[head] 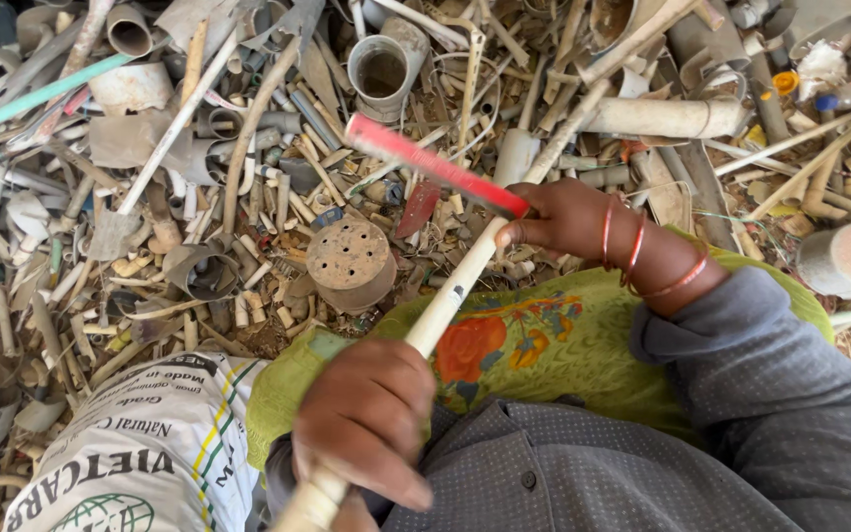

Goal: The person uses a saw to cut through white plastic pipes while sitting amidst a large pile of scrap material. They handle the pipes one at a time, sawing through them and then moving the pieces aside.

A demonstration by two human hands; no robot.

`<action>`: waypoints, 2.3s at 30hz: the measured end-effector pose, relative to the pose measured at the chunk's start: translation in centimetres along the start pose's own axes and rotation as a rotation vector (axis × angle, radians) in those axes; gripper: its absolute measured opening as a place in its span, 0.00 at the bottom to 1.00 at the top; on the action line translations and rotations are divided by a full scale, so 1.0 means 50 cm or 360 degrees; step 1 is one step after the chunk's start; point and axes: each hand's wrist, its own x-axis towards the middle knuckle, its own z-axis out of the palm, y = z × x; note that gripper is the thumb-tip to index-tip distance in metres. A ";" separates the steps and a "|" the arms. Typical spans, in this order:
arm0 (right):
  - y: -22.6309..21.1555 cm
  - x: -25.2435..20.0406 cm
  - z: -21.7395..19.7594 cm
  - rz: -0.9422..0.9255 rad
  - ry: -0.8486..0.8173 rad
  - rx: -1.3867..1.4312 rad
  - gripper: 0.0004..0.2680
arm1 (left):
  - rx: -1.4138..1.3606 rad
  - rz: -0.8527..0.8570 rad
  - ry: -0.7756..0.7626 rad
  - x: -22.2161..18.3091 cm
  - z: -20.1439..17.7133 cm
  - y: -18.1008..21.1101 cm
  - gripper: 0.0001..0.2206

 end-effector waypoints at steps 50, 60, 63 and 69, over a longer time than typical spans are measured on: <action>-0.025 -0.051 0.020 -0.0283 0.0620 0.0638 0.09 | 0.0061 0.0072 0.1018 -0.069 0.037 -0.110 0.27; -0.032 -0.072 0.031 -0.0267 0.0672 0.0512 0.10 | 0.0049 0.0125 0.0952 -0.064 0.034 -0.047 0.28; -0.030 -0.068 0.027 -0.0276 0.0658 0.0573 0.10 | 0.0022 0.0113 0.0980 -0.056 0.038 -0.058 0.29; -0.023 -0.079 0.030 -0.0357 0.0679 0.0600 0.09 | -0.0050 0.0156 0.0958 -0.054 0.025 -0.047 0.29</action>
